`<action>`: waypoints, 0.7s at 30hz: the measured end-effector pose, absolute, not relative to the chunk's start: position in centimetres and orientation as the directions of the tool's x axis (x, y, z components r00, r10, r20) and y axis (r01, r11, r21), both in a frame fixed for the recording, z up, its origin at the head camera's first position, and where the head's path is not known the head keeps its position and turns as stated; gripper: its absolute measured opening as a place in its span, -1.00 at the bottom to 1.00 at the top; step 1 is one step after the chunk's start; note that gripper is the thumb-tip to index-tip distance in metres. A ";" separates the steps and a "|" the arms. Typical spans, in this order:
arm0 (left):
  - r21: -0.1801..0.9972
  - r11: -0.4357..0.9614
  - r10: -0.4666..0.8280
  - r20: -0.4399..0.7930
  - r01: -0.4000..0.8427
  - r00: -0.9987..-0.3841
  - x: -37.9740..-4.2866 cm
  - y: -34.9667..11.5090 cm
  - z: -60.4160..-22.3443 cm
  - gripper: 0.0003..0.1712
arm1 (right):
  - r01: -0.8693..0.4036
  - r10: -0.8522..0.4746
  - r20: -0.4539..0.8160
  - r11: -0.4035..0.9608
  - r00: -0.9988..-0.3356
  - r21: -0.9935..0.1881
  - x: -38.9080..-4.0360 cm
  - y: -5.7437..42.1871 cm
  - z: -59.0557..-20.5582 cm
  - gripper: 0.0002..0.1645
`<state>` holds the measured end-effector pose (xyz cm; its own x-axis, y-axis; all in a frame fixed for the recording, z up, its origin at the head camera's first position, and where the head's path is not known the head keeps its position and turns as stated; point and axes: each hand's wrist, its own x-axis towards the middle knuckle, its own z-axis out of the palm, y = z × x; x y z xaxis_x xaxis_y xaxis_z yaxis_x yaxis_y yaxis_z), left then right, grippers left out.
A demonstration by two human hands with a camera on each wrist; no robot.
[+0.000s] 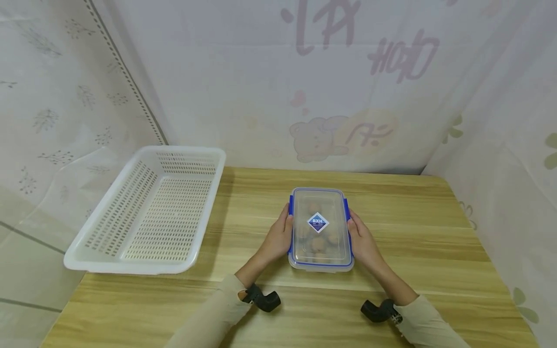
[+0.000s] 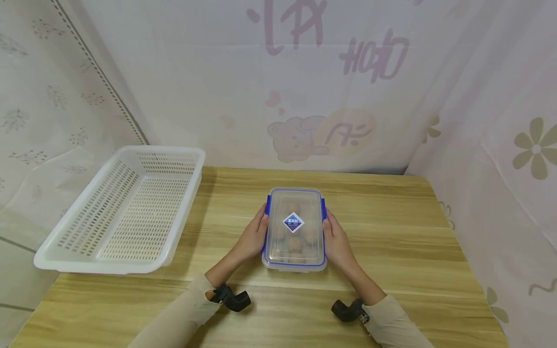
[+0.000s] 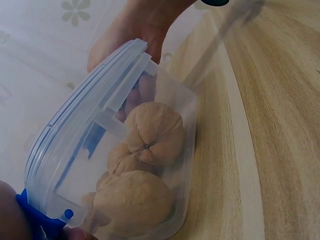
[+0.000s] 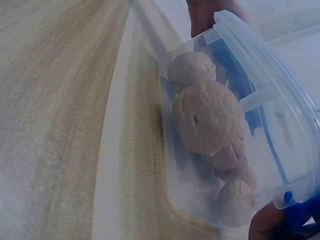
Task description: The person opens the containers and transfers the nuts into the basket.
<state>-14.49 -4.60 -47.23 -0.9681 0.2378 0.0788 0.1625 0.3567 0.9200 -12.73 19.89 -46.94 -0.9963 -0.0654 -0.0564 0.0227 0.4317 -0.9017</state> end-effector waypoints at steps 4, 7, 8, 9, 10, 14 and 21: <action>0.914 0.371 0.233 0.078 0.163 -0.969 -14.5 -4.5 -47.1 -0.39 | 0.016 -0.056 -0.048 0.476 -0.997 -0.880 -12.9 19.8 -47.0 -0.38; 0.908 0.387 0.225 0.074 0.159 -0.971 -14.5 -4.4 -47.1 -0.39 | 0.010 -0.051 -0.042 0.510 -0.998 -0.860 -12.9 19.7 -46.8 -0.39; 0.906 0.392 0.224 0.072 0.158 -0.972 -14.5 -4.4 -47.1 -0.39 | 0.009 -0.051 -0.041 0.518 -0.998 -0.856 -12.8 19.7 -46.7 -0.40; 0.904 0.396 0.223 0.071 0.157 -0.972 -14.5 -4.3 -47.1 -0.39 | 0.010 -0.049 -0.042 0.526 -0.998 -0.850 -12.8 19.7 -46.7 -0.40; 0.902 0.402 0.223 0.070 0.158 -0.972 -14.5 -4.3 -47.1 -0.39 | 0.012 -0.047 -0.044 0.533 -0.998 -0.846 -12.8 19.7 -46.6 -0.40; 0.899 0.411 0.227 0.059 0.151 -0.972 -14.4 -4.3 -47.0 -0.38 | 0.020 -0.041 -0.051 0.555 -0.998 -0.832 -12.8 19.6 -46.5 -0.41; 0.892 0.419 0.234 0.075 0.170 -0.969 -14.3 -4.4 -46.9 -0.39 | 0.002 -0.047 -0.036 0.581 -0.998 -0.814 -12.9 19.6 -46.5 -0.42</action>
